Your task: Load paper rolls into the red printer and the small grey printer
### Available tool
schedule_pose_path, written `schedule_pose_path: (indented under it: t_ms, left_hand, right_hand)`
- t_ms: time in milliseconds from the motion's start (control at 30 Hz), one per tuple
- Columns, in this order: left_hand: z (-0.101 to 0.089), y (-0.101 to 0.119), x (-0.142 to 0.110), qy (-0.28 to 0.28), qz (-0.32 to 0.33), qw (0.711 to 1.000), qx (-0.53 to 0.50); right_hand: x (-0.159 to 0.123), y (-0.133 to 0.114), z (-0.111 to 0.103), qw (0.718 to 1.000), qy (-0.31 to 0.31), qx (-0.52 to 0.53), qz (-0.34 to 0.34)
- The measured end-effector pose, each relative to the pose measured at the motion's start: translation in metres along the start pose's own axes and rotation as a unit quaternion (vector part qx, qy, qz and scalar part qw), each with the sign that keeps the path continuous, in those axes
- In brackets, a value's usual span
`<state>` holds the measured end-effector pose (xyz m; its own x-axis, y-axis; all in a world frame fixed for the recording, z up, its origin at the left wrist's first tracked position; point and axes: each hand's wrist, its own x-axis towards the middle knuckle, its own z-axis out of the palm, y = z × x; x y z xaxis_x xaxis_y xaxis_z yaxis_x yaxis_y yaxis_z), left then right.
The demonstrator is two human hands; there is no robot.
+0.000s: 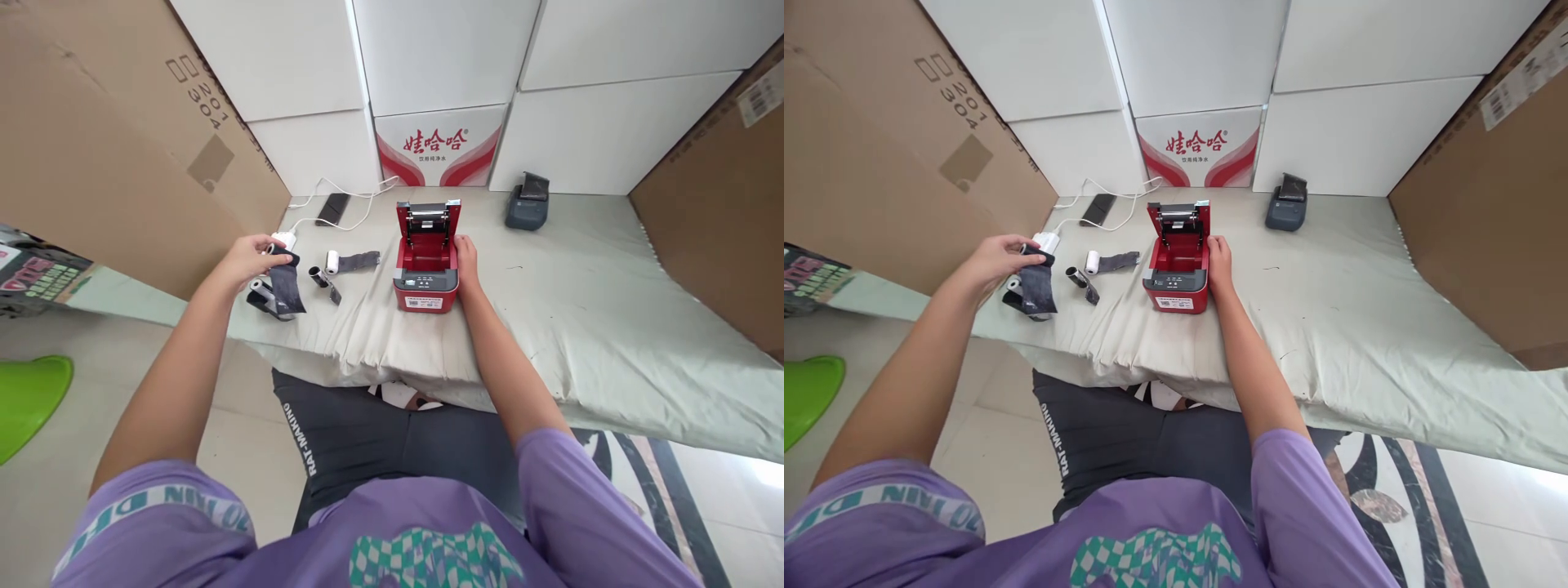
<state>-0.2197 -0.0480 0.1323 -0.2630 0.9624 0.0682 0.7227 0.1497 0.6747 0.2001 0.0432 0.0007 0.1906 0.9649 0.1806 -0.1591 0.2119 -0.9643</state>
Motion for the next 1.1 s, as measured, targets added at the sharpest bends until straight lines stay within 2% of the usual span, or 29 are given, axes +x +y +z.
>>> schedule_pose_path:
  t_ms: [100,200,267,400,467,533,567,633,700,733,800,867,900,933,1000,1100]
  left_hand:
    - [0.017,-0.017,0.016,-0.025,-0.062,0.994,0.084]
    - [0.026,-0.026,0.024,-0.025,-0.049,0.985,0.161]
    - [0.02,-0.032,0.024,-0.012,-0.053,0.986,0.159]
    - [-0.013,-0.049,0.014,0.064,-0.057,0.989,0.124]
    - [-0.025,-0.06,0.006,0.025,-0.055,0.992,0.113]
    - [-0.029,-0.068,-0.003,-0.042,-0.055,0.989,0.128]
    - [-0.03,-0.071,-0.007,-0.057,-0.052,0.986,0.148]
    - [-0.031,-0.068,-0.017,-0.039,-0.046,0.979,0.193]
    - [-0.034,-0.055,-0.029,-0.019,-0.06,0.981,0.184]
    - [-0.037,-0.044,-0.036,-0.02,-0.074,0.987,0.144]
    - [-0.041,-0.015,-0.051,-0.019,-0.072,0.997,-0.027]
    - [-0.04,0.021,-0.066,0.019,-0.007,0.977,-0.213]
    - [-0.036,0.04,-0.072,0.025,0.036,0.962,-0.27]
    - [-0.029,0.059,-0.078,0.026,0.073,0.949,-0.304]
    - [-0.007,0.095,-0.085,-0.005,0.107,0.932,-0.347]
    - [0.043,0.136,-0.085,-0.071,0.17,0.924,-0.335]
  right_hand:
    - [0.002,0.001,0.0,1.0,0.002,0.013,0.006]
    - [0.003,0.002,-0.001,1.0,0.005,0.014,0.009]
    - [0.003,0.002,-0.001,1.0,0.005,0.012,0.01]
    - [0.003,0.003,0.0,1.0,0.005,0.017,0.005]
    - [0.003,0.005,0.0,1.0,0.008,0.02,-0.001]
    - [0.004,0.006,0.0,1.0,0.008,0.018,-0.003]
    - [0.004,0.007,0.0,1.0,0.007,0.017,-0.003]
    - [0.004,0.007,0.0,1.0,0.006,0.014,-0.003]
    - [0.004,0.007,0.0,1.0,0.005,0.016,-0.001]
    - [0.004,0.007,0.0,1.0,0.007,0.018,0.0]
    - [0.004,0.006,0.0,1.0,0.007,0.017,0.001]
    - [0.003,0.005,0.0,1.0,0.007,0.011,-0.003]
    - [0.003,0.004,0.0,1.0,0.007,0.007,-0.004]
    - [0.003,0.004,0.0,1.0,0.006,0.004,-0.006]
    - [0.003,0.003,0.0,1.0,0.008,0.005,-0.006]
    - [0.003,0.003,0.0,1.0,0.015,0.006,0.0]
